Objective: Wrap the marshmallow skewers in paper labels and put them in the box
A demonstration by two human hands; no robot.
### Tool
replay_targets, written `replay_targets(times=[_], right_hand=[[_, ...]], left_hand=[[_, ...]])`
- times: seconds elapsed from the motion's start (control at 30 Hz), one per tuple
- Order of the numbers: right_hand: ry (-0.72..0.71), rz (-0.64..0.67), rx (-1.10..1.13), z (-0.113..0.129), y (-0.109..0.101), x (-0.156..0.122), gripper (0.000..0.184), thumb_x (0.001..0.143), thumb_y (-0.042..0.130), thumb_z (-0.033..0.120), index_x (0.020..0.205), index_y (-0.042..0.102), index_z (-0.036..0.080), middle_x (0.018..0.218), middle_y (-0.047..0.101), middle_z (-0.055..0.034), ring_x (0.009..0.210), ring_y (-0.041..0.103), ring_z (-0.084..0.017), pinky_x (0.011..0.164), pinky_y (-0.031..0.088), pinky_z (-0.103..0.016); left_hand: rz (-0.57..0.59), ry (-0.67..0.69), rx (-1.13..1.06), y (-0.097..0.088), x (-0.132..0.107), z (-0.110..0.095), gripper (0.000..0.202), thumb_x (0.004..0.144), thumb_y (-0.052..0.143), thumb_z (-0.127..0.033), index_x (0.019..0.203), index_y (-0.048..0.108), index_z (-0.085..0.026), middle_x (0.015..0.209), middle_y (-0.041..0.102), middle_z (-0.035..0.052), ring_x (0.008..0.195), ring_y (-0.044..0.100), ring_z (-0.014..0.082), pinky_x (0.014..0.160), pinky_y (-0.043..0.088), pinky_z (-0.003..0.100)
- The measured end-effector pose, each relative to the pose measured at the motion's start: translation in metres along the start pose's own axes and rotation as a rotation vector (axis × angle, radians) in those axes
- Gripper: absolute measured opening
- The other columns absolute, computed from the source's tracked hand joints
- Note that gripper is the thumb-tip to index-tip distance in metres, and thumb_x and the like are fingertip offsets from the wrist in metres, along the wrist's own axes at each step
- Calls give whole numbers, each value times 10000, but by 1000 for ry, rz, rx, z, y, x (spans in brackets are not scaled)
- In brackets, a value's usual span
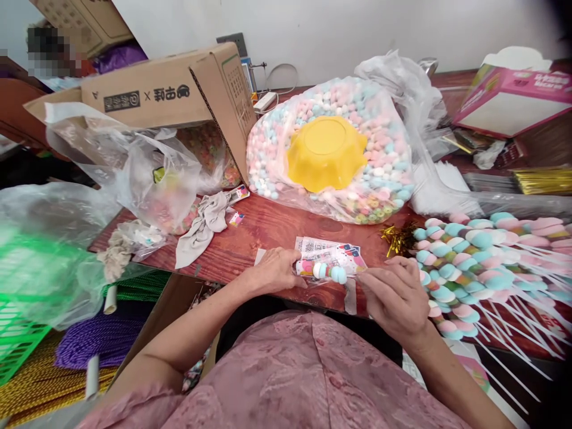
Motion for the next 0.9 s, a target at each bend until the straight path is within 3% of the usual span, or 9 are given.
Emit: replay_targets(times=[0.1, 0.27, 0.4, 0.57, 0.63, 0.7, 0.83, 0.9], right_hand=[[-62, 16, 15, 7, -4, 5, 323, 801, 575, 41, 1004, 653, 280, 843, 726, 5, 687, 607, -145, 840, 452, -436], [197, -24, 129, -2, 2, 1, 209, 834, 590, 70, 947, 640, 239, 770, 687, -11, 674, 589, -155, 699, 463, -362], [322, -28, 121, -8, 9, -3, 117, 843, 614, 115, 855, 660, 222, 715, 676, -8, 637, 578, -156, 634, 441, -334], [676, -247, 298, -11, 12, -6, 19, 823, 680, 197, 822, 681, 216, 709, 683, 4, 623, 613, -152, 579, 486, -289], [712, -325, 300, -12, 12, -7, 18, 817, 690, 197, 821, 679, 211, 703, 682, 5, 619, 615, -153, 581, 491, -289], [603, -315, 215, -13, 10, -7, 66, 814, 685, 155, 845, 674, 212, 707, 674, 1, 626, 597, -150, 606, 479, -299], [148, -104, -49, -9, 6, -4, 192, 796, 664, 71, 907, 653, 227, 772, 696, -14, 687, 587, -161, 735, 451, -366], [18, -53, -90, -5, 4, -1, 213, 796, 654, 60, 932, 642, 223, 789, 707, -23, 697, 585, -163, 777, 443, -395]], left_hand=[[-83, -10, 63, 7, 3, 0, 364, 683, 749, -498, 844, 647, -188, 791, 680, 43, 739, 632, 223, 627, 396, 273], [-213, 132, 227, 18, 7, -3, 291, 834, 588, -465, 867, 608, -176, 867, 680, 97, 839, 642, 246, 714, 442, 314], [-286, 198, 241, 18, 9, -5, 315, 905, 494, -464, 875, 587, -164, 897, 665, 117, 862, 639, 248, 723, 452, 324], [-291, 154, 145, 15, 12, -8, 307, 876, 559, -453, 1017, 576, -181, 955, 676, 81, 848, 649, 227, 681, 447, 299], [-283, 149, 109, 14, 13, -9, 306, 851, 599, -429, 1031, 581, -183, 967, 682, 73, 855, 650, 226, 697, 448, 301], [-267, 147, 79, 12, 13, -10, 268, 823, 636, -399, 976, 601, -183, 944, 687, 64, 847, 646, 218, 709, 443, 295], [-182, 143, 32, 10, 13, -9, 192, 774, 678, -362, 837, 623, -189, 827, 683, 35, 783, 629, 199, 677, 415, 273], [-120, 146, -12, 12, 13, -9, 196, 760, 687, -369, 816, 631, -189, 769, 671, 18, 736, 618, 191, 635, 389, 263]])
Point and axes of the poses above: each hand's wrist, its own x-axis towards the middle knuckle, its own y-axis out of the palm, z = x × y, the point moved 3 cm from there along x, towards the middle knuckle
